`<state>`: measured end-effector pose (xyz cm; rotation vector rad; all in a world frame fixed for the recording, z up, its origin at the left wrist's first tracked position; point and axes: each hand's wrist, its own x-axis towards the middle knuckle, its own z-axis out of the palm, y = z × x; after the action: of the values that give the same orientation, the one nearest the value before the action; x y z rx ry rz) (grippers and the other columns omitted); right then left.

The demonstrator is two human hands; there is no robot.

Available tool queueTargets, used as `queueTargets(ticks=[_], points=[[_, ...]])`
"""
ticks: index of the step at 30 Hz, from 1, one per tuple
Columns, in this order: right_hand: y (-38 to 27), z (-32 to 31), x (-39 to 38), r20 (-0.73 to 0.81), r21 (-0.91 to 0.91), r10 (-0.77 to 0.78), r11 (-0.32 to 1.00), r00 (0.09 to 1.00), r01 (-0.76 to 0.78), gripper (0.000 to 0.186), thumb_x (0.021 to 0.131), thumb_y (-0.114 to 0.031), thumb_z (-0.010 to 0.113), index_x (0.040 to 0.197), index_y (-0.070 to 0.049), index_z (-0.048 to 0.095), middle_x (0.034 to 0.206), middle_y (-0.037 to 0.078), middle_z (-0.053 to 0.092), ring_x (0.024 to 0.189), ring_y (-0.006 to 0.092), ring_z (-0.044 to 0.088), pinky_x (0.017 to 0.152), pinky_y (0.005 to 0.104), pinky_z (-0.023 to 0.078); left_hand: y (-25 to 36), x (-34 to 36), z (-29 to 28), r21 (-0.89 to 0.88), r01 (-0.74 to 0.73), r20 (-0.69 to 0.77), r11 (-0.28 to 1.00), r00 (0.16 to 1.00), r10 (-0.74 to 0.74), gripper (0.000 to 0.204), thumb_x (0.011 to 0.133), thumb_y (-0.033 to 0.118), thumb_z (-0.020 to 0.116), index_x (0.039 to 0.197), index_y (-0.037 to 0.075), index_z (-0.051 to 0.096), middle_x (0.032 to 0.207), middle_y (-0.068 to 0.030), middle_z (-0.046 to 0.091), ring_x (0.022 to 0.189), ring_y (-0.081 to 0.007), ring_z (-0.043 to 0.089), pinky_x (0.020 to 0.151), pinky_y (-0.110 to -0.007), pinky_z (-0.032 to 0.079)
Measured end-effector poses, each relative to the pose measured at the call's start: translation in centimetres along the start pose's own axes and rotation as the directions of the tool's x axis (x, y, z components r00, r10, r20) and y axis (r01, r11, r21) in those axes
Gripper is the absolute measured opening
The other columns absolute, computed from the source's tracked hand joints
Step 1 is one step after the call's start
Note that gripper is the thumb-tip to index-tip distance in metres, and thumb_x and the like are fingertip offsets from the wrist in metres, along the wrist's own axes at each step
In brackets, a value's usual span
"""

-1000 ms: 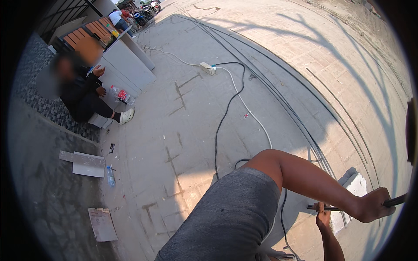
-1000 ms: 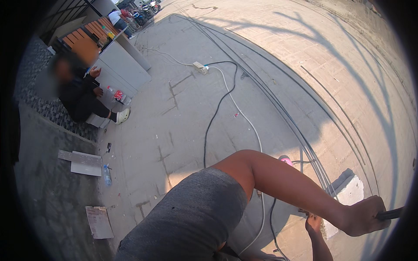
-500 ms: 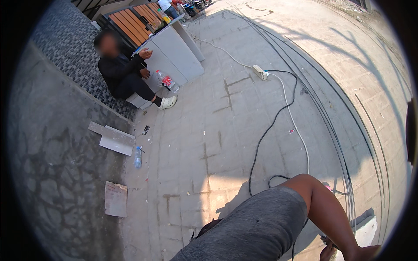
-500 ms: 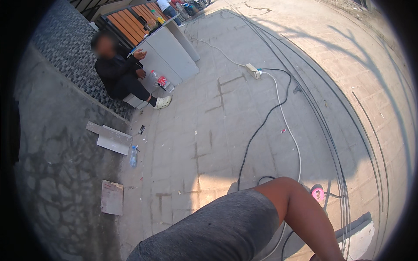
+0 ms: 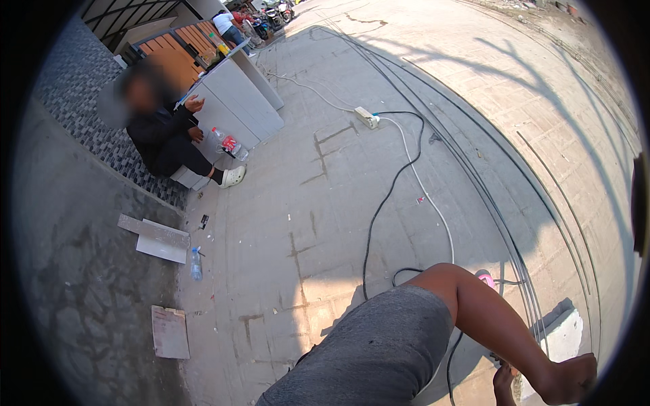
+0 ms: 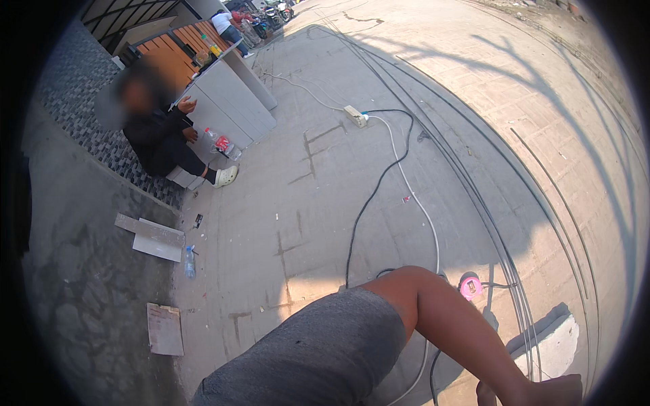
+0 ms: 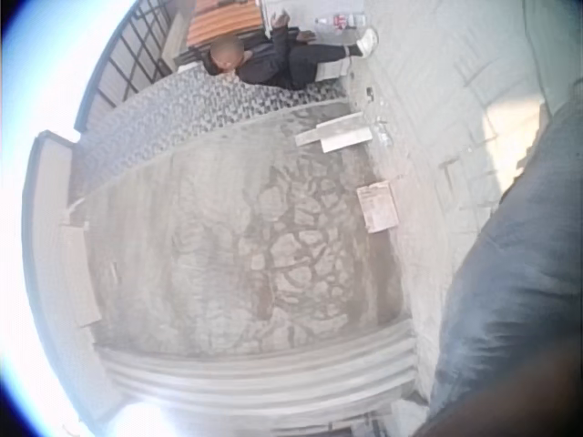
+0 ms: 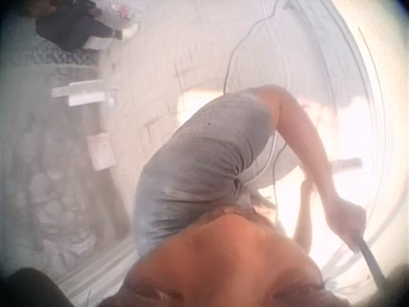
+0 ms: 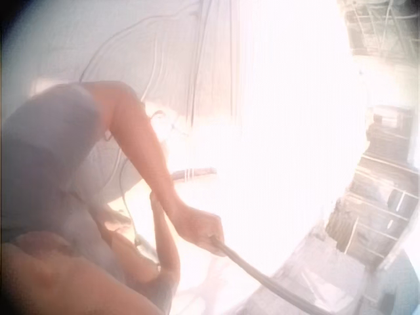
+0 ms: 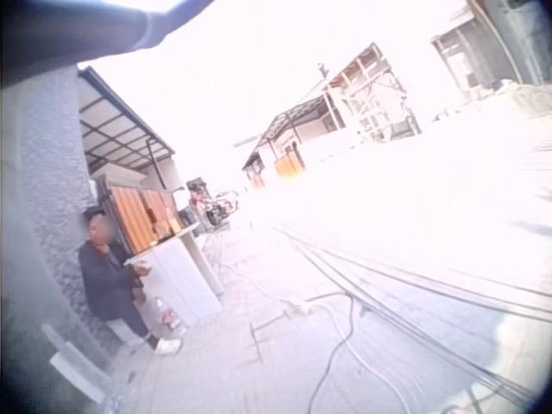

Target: The person gathers several long metal rods on a rooftop, aligns them on a white block, and measures them with a tape measure. They then use an angle grinder to cut the rods at the marked positions.

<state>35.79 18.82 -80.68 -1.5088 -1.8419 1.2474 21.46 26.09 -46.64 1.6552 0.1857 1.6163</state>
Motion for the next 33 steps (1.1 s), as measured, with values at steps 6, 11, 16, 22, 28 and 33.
queueTargets(ticks=[6, 11, 16, 22, 28, 33], points=[[1.6, -1.2, 0.4, 0.012, -0.141, -0.173, 0.975, 0.985, 0.173, 0.023, 0.105, -0.018, 0.051, 0.113, 0.0, 0.063, 0.104, 0.014, 0.066, 0.099, 0.0275, 0.062, 0.09, 0.0398, 0.049, 5.2, 2.5, -2.9, -0.162, 0.483, 0.216, 0.86, 0.868, -0.447, 0.048, 0.096, 0.018, 0.059, 0.058, -0.004, 0.041, 0.048, -0.0155, 0.037, 0.045, -0.0231, 0.03, 0.047, -0.041, 0.032], [3.4, -1.8, 0.1, 0.002, -0.199, -0.223, 0.955, 0.975, 0.219, 0.024, 0.105, -0.017, 0.051, 0.115, 0.0, 0.064, 0.108, 0.015, 0.068, 0.102, 0.0287, 0.063, 0.091, 0.0403, 0.049, 5.8, 4.8, -2.1, -0.143, 0.502, 0.211, 0.853, 0.857, -0.47, 0.055, 0.104, 0.025, 0.057, 0.06, -0.004, 0.041, 0.049, -0.0116, 0.03, 0.048, -0.0182, 0.025, 0.048, -0.04, 0.031], [4.3, -1.6, -0.1, -0.006, -0.262, -0.311, 0.918, 0.951, 0.298, 0.025, 0.104, -0.015, 0.05, 0.118, 0.001, 0.064, 0.112, 0.017, 0.068, 0.105, 0.0302, 0.063, 0.092, 0.0413, 0.049, 3.1, 2.3, -1.4, -0.144, 0.529, 0.233, 0.836, 0.839, -0.491, 0.059, 0.107, 0.034, 0.054, 0.06, 0.003, 0.037, 0.052, -0.0004, 0.027, 0.053, -0.0102, 0.025, 0.049, -0.036, 0.027], [-0.3, -2.0, -0.4, 0.06, -0.239, -0.297, 0.923, 0.953, 0.303, 0.026, 0.103, -0.016, 0.051, 0.12, 0.0, 0.063, 0.114, 0.019, 0.068, 0.107, 0.0318, 0.063, 0.093, 0.0427, 0.049, 3.0, 2.3, -2.1, -0.068, 0.648, 0.216, 0.759, 0.752, -0.623, 0.059, 0.107, 0.039, 0.057, 0.059, 0.005, 0.046, 0.053, 0.0032, 0.027, 0.052, -0.0094, 0.025, 0.05, -0.034, 0.025], [1.3, -2.3, -0.5, 0.008, -0.258, -0.264, 0.931, 0.964, 0.257, 0.028, 0.102, -0.018, 0.054, 0.121, 0.0, 0.063, 0.113, 0.019, 0.068, 0.107, 0.0321, 0.064, 0.093, 0.0427, 0.049, 5.1, 2.4, -0.7, -0.121, 0.481, 0.312, 0.868, 0.849, -0.427, 0.043, 0.105, 0.022, 0.06, 0.068, 0.0, 0.053, 0.051, -0.0034, 0.031, 0.053, -0.0129, 0.027, 0.051, -0.035, 0.027], [1.7, -2.2, -0.1, -0.02, -0.272, -0.252, 0.933, 0.967, 0.238, 0.029, 0.102, -0.019, 0.056, 0.122, 0.0, 0.063, 0.113, 0.019, 0.068, 0.106, 0.0324, 0.064, 0.093, 0.0427, 0.05, 7.3, 4.5, -0.9, -0.139, 0.468, 0.314, 0.873, 0.857, -0.409, 0.053, 0.106, 0.023, 0.057, 0.061, 0.0, 0.042, 0.05, -0.0038, 0.029, 0.052, -0.0122, 0.025, 0.049, -0.036, 0.027]])
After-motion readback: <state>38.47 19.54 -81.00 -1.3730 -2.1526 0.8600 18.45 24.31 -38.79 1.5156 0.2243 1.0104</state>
